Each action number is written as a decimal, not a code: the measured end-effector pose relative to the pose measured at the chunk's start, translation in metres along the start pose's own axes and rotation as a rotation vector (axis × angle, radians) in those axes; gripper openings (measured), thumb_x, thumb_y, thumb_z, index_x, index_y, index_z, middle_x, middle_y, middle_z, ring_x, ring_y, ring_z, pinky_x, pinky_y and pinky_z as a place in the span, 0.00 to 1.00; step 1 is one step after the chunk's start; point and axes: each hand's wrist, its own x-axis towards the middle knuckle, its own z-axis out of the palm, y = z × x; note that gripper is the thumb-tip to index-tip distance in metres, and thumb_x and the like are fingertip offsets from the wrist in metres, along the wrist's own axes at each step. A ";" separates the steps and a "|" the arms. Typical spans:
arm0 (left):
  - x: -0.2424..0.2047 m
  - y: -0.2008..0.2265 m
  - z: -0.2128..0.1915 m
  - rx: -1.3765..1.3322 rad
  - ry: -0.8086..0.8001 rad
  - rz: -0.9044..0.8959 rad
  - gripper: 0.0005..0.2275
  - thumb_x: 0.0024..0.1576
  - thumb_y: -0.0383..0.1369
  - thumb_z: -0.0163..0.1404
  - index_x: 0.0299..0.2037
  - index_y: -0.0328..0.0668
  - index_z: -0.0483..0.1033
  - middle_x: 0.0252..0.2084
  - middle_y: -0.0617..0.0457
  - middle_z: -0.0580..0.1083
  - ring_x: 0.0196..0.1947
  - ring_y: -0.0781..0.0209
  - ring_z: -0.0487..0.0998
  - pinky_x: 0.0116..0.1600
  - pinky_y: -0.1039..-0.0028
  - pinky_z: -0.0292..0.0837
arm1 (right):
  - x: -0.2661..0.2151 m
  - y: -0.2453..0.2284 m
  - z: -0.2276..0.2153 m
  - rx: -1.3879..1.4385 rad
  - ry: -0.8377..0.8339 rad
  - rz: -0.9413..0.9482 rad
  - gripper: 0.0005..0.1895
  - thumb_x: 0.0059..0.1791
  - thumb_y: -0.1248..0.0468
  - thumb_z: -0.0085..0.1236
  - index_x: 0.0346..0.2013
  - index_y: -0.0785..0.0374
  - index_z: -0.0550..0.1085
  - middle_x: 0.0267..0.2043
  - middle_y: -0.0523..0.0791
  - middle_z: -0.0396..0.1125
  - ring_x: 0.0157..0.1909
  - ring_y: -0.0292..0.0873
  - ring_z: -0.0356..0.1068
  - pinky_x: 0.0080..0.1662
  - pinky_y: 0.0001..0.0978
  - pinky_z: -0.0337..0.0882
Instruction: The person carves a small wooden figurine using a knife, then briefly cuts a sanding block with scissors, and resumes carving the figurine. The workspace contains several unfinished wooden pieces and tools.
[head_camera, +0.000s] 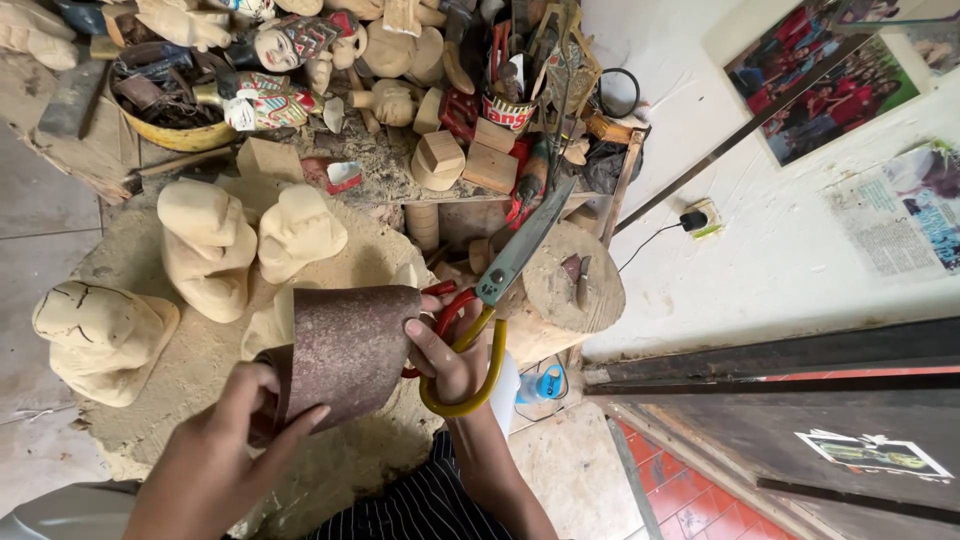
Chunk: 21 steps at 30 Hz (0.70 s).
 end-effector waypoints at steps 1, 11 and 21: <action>0.004 0.012 -0.012 -0.001 -0.002 -0.003 0.21 0.50 0.53 0.57 0.44 0.55 0.64 0.30 0.58 0.82 0.21 0.48 0.86 0.24 0.60 0.72 | 0.000 -0.001 0.002 0.000 0.001 0.004 0.12 0.49 0.75 0.59 0.44 0.65 0.67 0.31 0.45 0.64 0.16 0.30 0.46 0.15 0.20 0.45; 0.044 0.035 -0.030 -0.361 -0.018 -0.022 0.37 0.50 0.51 0.51 0.71 0.46 0.57 0.64 0.44 0.70 0.58 0.48 0.76 0.56 0.60 0.75 | -0.011 0.024 -0.006 -0.152 -0.173 0.084 0.15 0.49 0.70 0.61 0.41 0.61 0.62 0.27 0.45 0.65 0.15 0.36 0.55 0.17 0.26 0.56; 0.069 -0.020 0.018 -0.811 0.018 0.262 0.15 0.58 0.24 0.53 0.54 0.48 0.81 0.43 0.45 0.81 0.23 0.63 0.72 0.28 0.75 0.65 | 0.006 0.038 -0.028 -0.097 -0.103 0.147 0.20 0.46 0.78 0.62 0.44 0.65 0.61 0.31 0.50 0.67 0.15 0.32 0.58 0.15 0.20 0.60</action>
